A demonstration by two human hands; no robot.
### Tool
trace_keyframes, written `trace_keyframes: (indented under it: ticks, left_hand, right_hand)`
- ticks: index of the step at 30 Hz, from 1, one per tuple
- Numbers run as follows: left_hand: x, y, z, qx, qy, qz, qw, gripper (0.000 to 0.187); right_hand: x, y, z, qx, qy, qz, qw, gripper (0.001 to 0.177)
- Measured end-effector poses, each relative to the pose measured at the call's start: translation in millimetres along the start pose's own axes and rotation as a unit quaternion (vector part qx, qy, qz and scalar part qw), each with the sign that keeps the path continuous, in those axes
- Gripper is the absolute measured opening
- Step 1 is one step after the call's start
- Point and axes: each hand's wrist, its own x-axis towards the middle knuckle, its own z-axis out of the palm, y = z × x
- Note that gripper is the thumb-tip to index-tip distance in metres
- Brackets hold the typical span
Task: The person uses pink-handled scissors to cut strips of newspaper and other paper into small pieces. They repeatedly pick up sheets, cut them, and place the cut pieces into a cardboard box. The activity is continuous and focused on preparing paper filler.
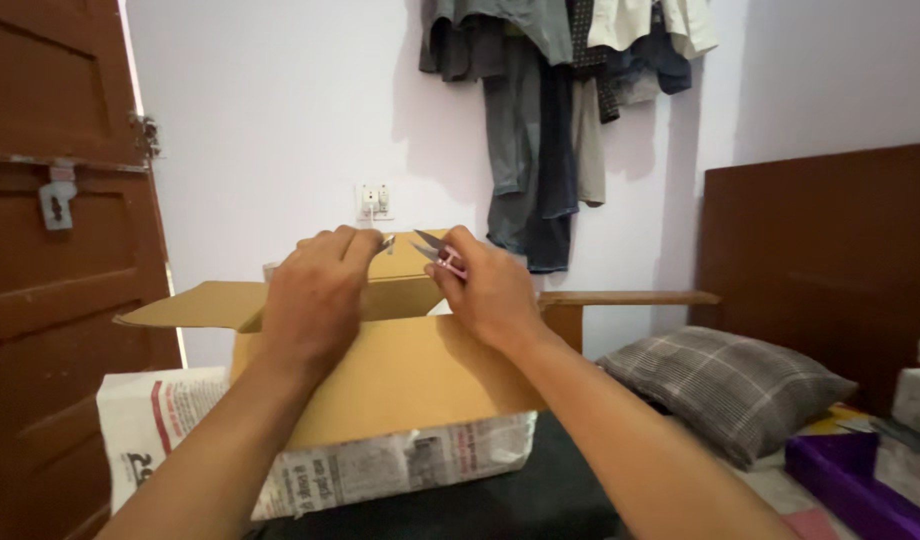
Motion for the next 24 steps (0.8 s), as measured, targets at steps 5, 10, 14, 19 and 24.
trace_keyframes:
  ticks: [5, 10, 14, 19, 24]
  left_hand:
    - [-1.2, 26.8, -36.1, 0.064, 0.018, 0.064, 0.996, 0.028]
    - [-3.5, 79.1, -51.4, 0.049, -0.075, 0.061, 0.994, 0.024]
    - [-34.0, 133.7, -49.8, -0.016, -0.118, 0.078, 0.990, 0.021]
    - [-76.1, 196.2, -16.6, -0.106, -0.174, 0.148, 0.968, 0.022]
    - [-169.0, 266.6, 33.5, -0.208, -0.322, 0.150, 0.911, 0.015]
  right_hand:
    - [-11.2, 3.0, -47.2, -0.002, 0.094, -0.089, 0.992, 0.022]
    - [-68.1, 16.2, -110.7, -0.016, 0.111, -0.062, 0.992, 0.023]
    - [-142.8, 30.9, -142.7, 0.009, 0.022, 0.086, 0.996, 0.023]
    - [-238.4, 54.3, -160.9, 0.050, -0.097, 0.155, 0.982, 0.028]
    - [-334.2, 89.7, -142.5, 0.030, -0.226, 0.263, 0.938, 0.036]
